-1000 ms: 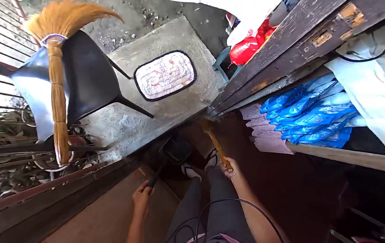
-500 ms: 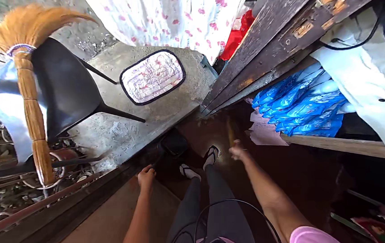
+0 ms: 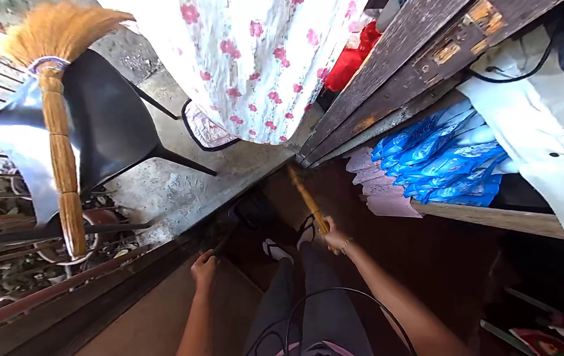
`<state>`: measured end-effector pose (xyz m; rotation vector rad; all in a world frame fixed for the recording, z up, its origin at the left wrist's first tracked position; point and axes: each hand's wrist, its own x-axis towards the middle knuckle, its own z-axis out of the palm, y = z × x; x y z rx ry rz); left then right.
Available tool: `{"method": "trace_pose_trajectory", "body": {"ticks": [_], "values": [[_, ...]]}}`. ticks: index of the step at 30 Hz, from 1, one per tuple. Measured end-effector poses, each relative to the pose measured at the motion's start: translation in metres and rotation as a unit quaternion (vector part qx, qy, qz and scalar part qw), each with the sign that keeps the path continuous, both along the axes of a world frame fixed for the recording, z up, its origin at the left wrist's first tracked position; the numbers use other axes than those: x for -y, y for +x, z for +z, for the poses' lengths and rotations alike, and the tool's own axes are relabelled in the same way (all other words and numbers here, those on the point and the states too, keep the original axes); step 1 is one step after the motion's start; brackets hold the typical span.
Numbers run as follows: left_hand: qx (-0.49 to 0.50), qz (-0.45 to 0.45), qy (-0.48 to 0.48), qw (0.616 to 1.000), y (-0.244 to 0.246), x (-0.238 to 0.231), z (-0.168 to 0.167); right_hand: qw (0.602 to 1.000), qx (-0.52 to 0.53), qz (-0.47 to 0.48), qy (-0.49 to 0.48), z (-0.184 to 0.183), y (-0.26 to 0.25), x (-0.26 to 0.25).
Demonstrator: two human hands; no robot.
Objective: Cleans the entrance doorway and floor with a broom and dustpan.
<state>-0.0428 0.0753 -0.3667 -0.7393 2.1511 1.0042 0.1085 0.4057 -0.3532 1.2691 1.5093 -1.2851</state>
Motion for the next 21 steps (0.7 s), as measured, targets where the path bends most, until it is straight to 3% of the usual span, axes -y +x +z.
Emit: {"method": "trace_pose_trajectory", "body": {"ticks": [4, 8, 12, 16, 21], "values": [[-0.015, 0.006, -0.004, 1.0, 0.005, 0.008, -0.004, 0.999, 0.007, 0.047, -0.023, -0.044, -0.026, 0.031], [-0.004, -0.016, -0.031, 0.999, 0.0, -0.003, -0.002, 0.989, 0.013, 0.106, -0.106, -0.043, -0.014, 0.083], [0.001, -0.031, -0.022, 0.999, -0.005, 0.005, 0.007, 0.993, -0.021, 0.024, -0.117, -0.014, 0.038, 0.054], [-0.007, -0.061, -0.018, 0.998, -0.012, 0.027, 0.007, 0.996, 0.032, -0.081, -0.004, 0.012, 0.103, 0.006], [-0.003, -0.108, -0.033, 0.994, -0.015, 0.023, 0.002, 0.963, 0.089, -0.24, 0.083, -0.031, 0.11, -0.033]]}}
